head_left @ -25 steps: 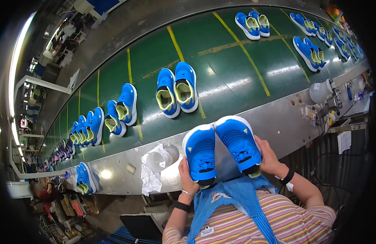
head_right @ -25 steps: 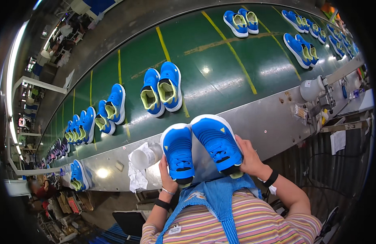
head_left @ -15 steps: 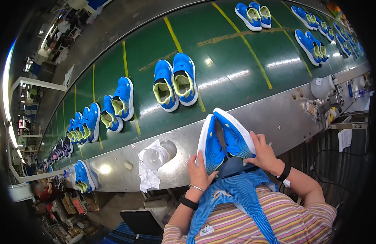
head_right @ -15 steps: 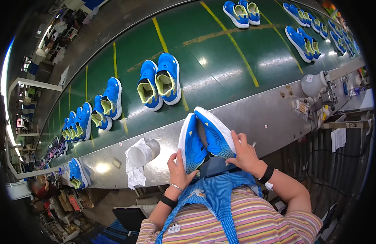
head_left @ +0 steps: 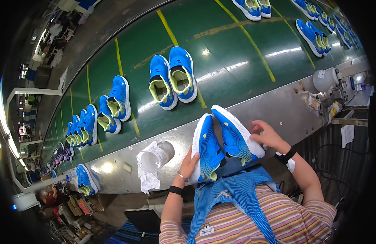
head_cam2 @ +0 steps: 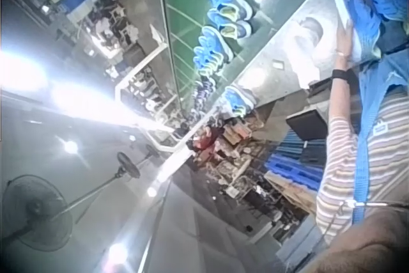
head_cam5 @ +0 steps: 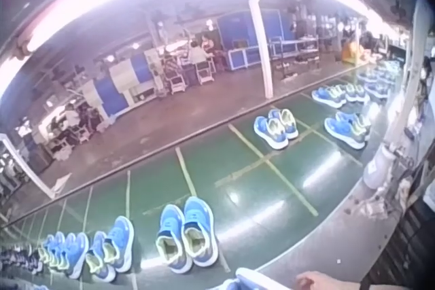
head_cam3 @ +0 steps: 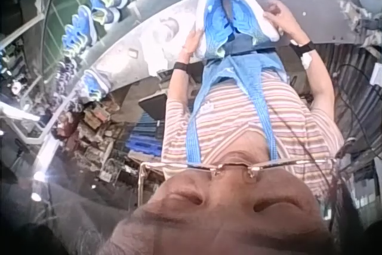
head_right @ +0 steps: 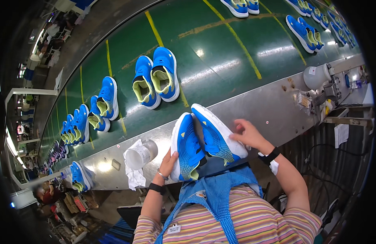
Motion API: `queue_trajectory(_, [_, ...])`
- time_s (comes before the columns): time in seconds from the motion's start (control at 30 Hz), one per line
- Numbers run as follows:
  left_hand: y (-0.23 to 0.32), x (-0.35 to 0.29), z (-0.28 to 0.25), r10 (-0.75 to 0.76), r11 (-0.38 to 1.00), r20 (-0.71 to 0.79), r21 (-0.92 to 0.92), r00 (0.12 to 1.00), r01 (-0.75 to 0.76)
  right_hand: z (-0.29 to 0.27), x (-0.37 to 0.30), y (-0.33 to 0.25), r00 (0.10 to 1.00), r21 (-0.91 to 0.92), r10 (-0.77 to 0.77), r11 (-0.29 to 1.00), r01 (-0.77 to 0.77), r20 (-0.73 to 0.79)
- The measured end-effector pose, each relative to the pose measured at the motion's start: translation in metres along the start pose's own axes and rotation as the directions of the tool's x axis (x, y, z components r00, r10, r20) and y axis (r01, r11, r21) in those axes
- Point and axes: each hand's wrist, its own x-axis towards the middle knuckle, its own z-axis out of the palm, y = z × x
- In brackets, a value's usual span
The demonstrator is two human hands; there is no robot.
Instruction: The person picks up shoes from a conveyor belt, wipes the soles with a cloth, and places them back on the belt. This process is repeated for several pairs of shoes in different colors.
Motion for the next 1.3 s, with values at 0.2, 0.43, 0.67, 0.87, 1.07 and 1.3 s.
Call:
queue_trajectory(0.2, [-0.005, -0.045, -0.031, -0.2, 0.907, 0.16, -0.343, 0.967, 0.245, -0.01, -0.029, -0.057, 0.972, 0.522, 0.022, 0.841, -0.144, 0.232])
queue_trajectory(0.43, [0.006, -0.084, -0.075, -0.16, 0.906, 0.459, -0.283, 0.874, 0.315, 0.023, -0.039, -0.141, 0.911, 0.341, 0.016, 0.925, -0.17, 0.412])
queue_trajectory(0.67, [0.017, -0.105, -0.091, -0.19, 0.891, 0.518, -0.267, 0.834, 0.368, 0.066, -0.094, -0.12, 0.633, 0.171, -0.011, 0.966, -0.192, 0.774])
queue_trajectory(0.87, [0.003, -0.106, -0.09, -0.16, 0.845, 0.547, -0.355, 0.822, 0.4, 0.075, -0.099, -0.111, 0.769, 0.344, 0.079, 0.862, -0.373, 0.635])
queue_trajectory(1.07, [0.017, -0.102, -0.093, -0.185, 0.855, 0.627, -0.277, 0.757, 0.438, 0.068, -0.051, -0.166, 0.899, 0.077, -0.354, 0.935, 0.346, 0.259])
queue_trajectory(1.3, [0.044, -0.095, -0.086, -0.268, 0.935, 0.719, 0.035, 0.641, 0.352, 0.101, -0.031, -0.148, 0.765, -0.002, -0.326, 0.919, 0.393, 0.556])
